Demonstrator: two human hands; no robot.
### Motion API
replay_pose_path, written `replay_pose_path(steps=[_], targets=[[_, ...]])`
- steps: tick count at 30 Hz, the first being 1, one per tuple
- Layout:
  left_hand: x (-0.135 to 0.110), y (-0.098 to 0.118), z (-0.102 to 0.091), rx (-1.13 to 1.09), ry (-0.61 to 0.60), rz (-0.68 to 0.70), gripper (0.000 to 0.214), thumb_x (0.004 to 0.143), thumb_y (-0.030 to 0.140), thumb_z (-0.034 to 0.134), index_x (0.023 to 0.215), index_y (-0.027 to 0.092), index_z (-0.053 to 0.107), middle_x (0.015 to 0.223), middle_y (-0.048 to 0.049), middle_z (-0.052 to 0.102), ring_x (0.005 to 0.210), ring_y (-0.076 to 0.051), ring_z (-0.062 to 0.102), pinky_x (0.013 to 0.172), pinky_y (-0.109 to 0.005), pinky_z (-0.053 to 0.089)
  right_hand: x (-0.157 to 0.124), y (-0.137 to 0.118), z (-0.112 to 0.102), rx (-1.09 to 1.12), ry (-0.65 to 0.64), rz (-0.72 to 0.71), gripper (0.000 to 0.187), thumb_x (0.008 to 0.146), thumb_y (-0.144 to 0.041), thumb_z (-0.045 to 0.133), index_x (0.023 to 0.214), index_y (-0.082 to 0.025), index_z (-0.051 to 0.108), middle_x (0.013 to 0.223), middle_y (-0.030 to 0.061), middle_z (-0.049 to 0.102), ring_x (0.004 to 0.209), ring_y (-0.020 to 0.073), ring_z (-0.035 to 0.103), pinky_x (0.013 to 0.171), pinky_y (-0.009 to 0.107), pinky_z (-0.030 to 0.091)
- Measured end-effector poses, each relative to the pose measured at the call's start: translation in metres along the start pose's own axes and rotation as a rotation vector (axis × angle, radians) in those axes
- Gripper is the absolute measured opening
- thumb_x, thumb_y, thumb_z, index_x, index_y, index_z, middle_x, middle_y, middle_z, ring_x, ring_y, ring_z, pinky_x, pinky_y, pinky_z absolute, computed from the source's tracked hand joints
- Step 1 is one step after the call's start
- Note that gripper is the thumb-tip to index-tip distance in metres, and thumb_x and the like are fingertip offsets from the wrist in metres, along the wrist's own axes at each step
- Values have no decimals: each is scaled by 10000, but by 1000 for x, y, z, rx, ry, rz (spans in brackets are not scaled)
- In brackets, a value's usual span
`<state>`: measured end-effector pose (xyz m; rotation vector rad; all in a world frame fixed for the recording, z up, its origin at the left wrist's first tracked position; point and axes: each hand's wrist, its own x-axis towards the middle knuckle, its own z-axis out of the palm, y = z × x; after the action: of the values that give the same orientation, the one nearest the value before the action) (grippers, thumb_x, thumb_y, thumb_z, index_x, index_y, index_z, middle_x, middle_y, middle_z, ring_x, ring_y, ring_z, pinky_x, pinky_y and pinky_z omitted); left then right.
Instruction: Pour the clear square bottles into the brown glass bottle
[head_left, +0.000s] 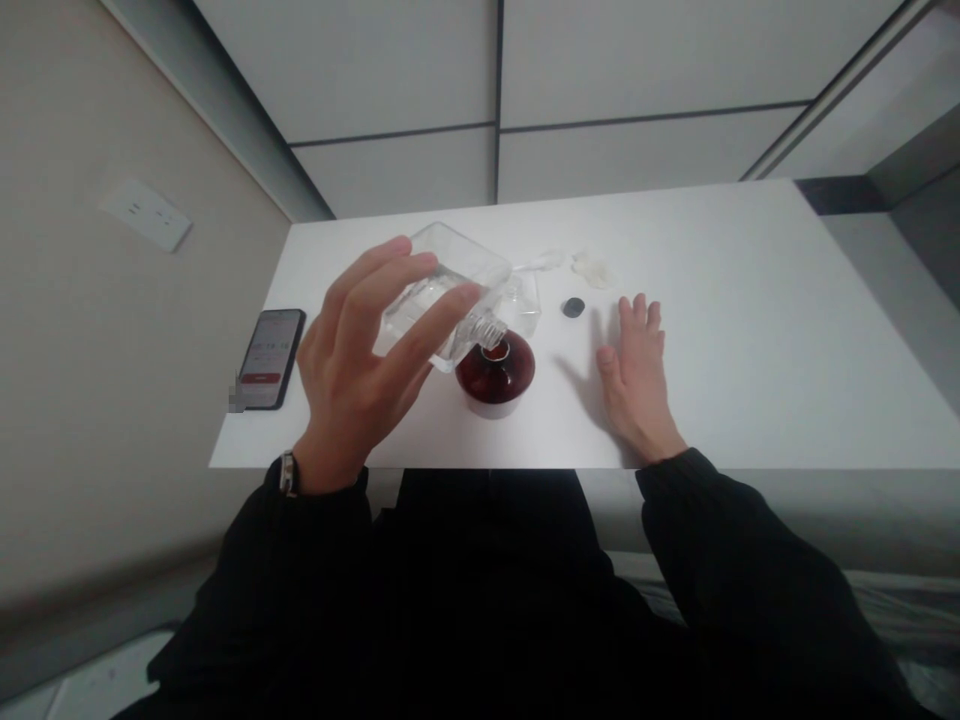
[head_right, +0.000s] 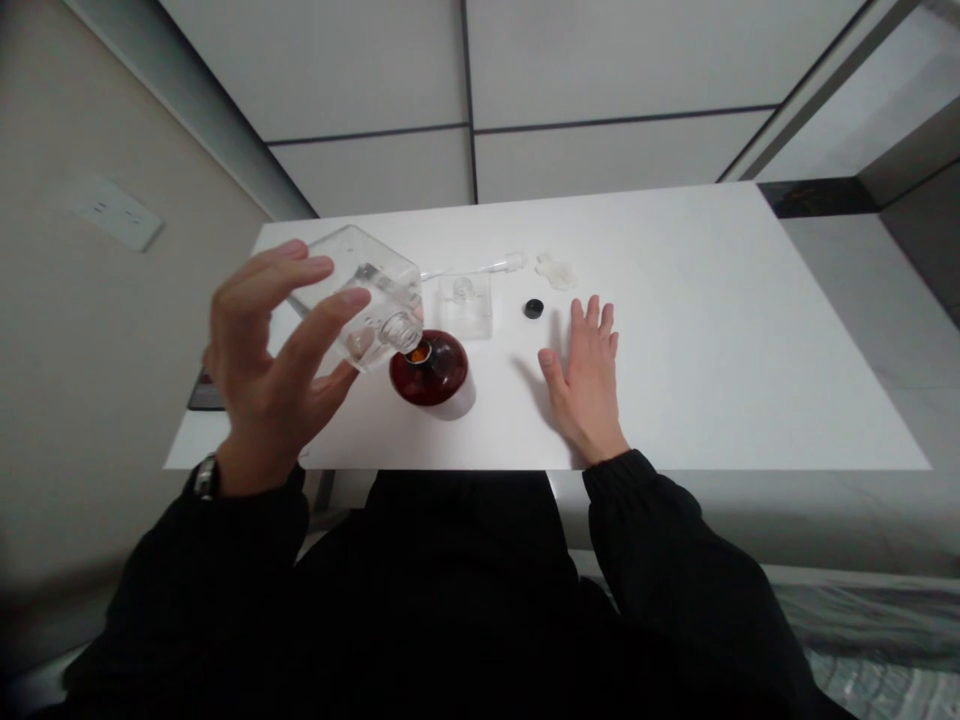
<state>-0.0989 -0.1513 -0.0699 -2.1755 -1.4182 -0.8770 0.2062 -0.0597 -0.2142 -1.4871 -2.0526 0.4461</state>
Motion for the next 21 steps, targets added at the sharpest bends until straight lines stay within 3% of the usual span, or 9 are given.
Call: replay_pose_path(steps=[12,21], targets=[[-1,0,1,-61,-25,-56,575,1022,401,669,1549,526,478,1531,-6,625,1530,-375,523,1290,-654,454,0,0,0,-26,-7,-2,899,1029,-757,61,1736,-204,119,1824,192,128,1700,417,30,1280,806,150],[3,-2,1,-40,30,46,578,1036,338,661,1564,468,467,1508,-37,632,1480,-336,575,1265,-611,479,0,2,1,-33,-1,-9,904,1025,-766,55,1736,-212,123,1824,190,128,1699,420,34,1275,812,162]])
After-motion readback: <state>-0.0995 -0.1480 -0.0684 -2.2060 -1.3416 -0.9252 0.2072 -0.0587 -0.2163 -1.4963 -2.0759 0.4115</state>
